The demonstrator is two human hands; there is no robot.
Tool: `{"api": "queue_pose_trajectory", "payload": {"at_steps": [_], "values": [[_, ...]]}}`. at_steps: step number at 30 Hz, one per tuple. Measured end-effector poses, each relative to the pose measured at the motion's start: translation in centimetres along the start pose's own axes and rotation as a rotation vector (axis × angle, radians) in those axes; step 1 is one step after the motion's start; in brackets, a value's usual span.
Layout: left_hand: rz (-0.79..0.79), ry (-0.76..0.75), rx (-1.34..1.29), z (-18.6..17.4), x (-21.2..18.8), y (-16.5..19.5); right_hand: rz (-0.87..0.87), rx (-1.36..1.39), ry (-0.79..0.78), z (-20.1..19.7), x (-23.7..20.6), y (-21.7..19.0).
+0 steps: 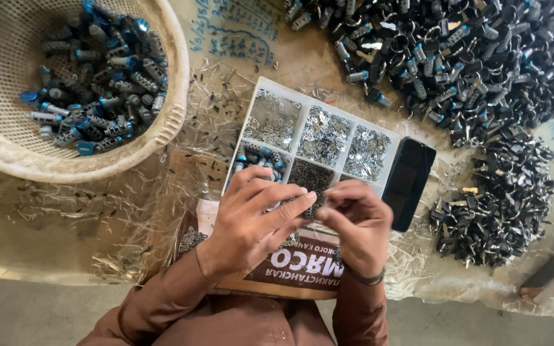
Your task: The person sits at a workbench assembling small metal parts. They pick tiny metal pieces from a compartment organizer box and press them into a cylindrical metal body one at a time, placing finished assemblies into a basket and taking new components from piles on the table.
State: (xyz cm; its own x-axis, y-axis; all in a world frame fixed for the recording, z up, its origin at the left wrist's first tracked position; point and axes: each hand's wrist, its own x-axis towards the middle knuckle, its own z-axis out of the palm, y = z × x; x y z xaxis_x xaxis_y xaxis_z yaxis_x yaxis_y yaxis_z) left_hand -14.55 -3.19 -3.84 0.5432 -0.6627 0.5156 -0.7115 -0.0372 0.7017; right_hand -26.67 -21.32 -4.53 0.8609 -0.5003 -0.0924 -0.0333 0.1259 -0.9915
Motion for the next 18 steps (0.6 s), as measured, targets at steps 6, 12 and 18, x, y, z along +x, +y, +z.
{"api": "queue_pose_trajectory", "payload": {"at_steps": [6,12,18], "values": [[-0.054,0.023,-0.007,0.3,0.2,-0.1,-0.362,-1.093,0.14,2.1,1.6,-1.6],[-0.076,0.009,0.024,0.3,0.1,0.0,-0.519,-1.29,0.194,3.0,2.0,-1.8],[-0.068,0.044,0.01,0.4,0.1,-0.1,-0.258,-0.584,0.117,1.9,0.4,-1.4]]}}
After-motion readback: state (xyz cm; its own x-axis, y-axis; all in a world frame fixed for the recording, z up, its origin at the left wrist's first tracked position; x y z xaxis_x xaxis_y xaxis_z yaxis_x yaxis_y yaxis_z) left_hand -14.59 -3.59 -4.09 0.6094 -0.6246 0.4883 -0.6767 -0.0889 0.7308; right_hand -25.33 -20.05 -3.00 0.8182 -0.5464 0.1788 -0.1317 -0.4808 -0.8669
